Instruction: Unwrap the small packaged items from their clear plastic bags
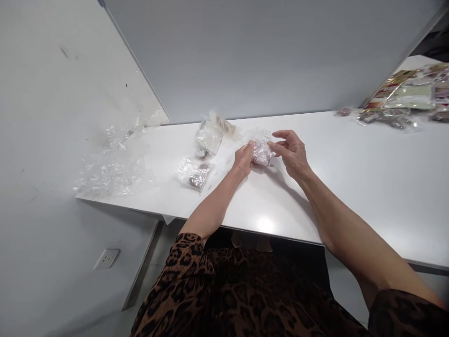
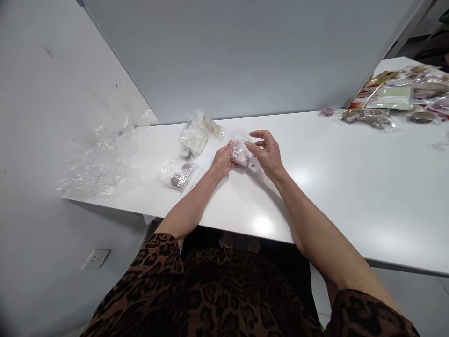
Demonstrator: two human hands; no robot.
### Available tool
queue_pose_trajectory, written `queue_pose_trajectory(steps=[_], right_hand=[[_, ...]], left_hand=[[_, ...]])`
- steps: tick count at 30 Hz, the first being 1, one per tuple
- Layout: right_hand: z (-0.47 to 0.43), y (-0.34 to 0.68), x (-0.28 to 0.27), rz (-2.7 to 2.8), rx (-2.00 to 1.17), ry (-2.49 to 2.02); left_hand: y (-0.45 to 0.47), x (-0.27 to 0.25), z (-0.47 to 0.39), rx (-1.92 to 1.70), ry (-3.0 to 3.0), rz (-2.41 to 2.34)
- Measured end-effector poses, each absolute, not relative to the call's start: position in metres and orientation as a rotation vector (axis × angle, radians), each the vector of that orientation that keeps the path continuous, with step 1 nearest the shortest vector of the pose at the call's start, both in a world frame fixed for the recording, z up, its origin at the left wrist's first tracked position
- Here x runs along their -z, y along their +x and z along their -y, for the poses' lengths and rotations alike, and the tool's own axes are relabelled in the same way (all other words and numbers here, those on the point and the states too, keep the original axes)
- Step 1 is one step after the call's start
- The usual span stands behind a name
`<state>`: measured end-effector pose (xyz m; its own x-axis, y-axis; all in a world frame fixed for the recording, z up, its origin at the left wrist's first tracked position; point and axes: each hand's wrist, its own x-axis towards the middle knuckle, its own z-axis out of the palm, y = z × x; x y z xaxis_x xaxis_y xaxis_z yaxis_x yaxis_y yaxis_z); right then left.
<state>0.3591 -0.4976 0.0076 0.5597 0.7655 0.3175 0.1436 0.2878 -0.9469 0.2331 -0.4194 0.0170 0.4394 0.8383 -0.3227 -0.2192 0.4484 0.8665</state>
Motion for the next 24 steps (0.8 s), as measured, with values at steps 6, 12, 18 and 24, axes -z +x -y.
queue_pose_trajectory(steps=[6,12,18,24], right_hand=[[0.495,0.363,0.003,1.280,-0.312,-1.395],[0.489,0.370,0.010,0.957,-0.181,-1.401],[0.498,0.369,-0.007,1.013,0.036,-1.395],[0.510,0.347,-0.024,1.159,-0.014,-1.284]], left_hand=[[0.232,-0.020,0.418,-0.737,0.873,-0.901],[0.225,-0.029,0.424,-0.530,1.081,-0.839],[0.222,-0.026,0.430,-0.414,1.248,-0.738],[0.224,-0.032,0.427,-0.306,0.852,-0.679]])
